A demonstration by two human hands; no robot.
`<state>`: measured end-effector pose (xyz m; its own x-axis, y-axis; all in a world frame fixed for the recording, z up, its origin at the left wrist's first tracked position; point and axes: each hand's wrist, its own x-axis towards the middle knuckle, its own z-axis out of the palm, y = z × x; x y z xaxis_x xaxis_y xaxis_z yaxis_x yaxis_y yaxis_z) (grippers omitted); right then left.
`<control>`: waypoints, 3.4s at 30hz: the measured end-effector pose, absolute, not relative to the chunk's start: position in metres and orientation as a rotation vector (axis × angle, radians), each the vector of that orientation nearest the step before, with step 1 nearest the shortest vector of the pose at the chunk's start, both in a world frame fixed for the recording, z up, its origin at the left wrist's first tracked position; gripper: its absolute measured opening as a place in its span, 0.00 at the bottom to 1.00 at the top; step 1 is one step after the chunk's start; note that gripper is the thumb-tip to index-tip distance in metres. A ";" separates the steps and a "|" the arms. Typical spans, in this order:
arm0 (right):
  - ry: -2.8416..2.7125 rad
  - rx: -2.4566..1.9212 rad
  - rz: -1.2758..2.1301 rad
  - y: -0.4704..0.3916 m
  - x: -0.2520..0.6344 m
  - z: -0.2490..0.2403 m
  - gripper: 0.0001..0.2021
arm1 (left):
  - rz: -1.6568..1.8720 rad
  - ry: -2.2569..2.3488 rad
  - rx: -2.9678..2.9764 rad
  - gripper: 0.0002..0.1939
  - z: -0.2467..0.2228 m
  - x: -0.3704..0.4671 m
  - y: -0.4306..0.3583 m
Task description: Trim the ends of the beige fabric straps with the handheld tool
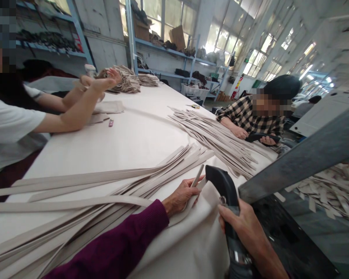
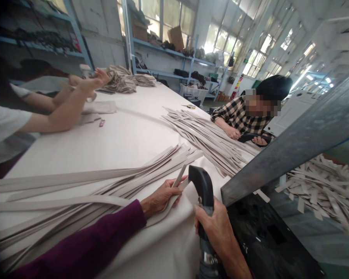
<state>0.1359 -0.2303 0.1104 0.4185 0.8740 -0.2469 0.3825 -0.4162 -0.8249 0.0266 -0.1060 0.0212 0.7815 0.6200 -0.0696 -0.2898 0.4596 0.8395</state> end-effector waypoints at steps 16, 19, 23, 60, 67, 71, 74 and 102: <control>-1.058 -2.133 0.667 -0.253 0.162 0.114 0.13 | 0.647 0.550 1.608 0.12 0.012 0.062 -0.115; -1.093 -2.149 0.606 -0.264 0.166 0.120 0.13 | 0.710 0.795 2.045 0.11 0.010 0.098 -0.115; -1.132 -2.115 0.689 -0.272 0.163 0.119 0.13 | 0.599 0.794 2.358 0.11 0.016 0.110 -0.115; -1.097 -1.957 0.998 -0.228 0.143 0.099 0.11 | 0.683 0.678 1.515 0.11 0.017 0.044 -0.045; -1.079 -1.927 0.999 -0.222 0.142 0.092 0.09 | 0.564 0.469 0.849 0.24 0.015 0.049 -0.057; -1.119 -1.929 0.988 -0.219 0.140 0.094 0.09 | 0.583 0.402 0.810 0.16 0.010 0.050 -0.057; -1.087 -1.937 0.994 -0.215 0.136 0.096 0.08 | 0.567 0.360 0.823 0.15 0.010 0.049 -0.059; -1.040 -2.016 0.797 -0.230 0.155 0.106 0.12 | 0.539 0.507 1.002 0.24 0.015 0.050 -0.065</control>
<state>0.1552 -0.2305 0.1058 0.4837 0.8537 -0.1929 0.4083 -0.4150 -0.8131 0.0500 -0.0646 0.0150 0.7598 0.6330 -0.1482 -0.1875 0.4317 0.8823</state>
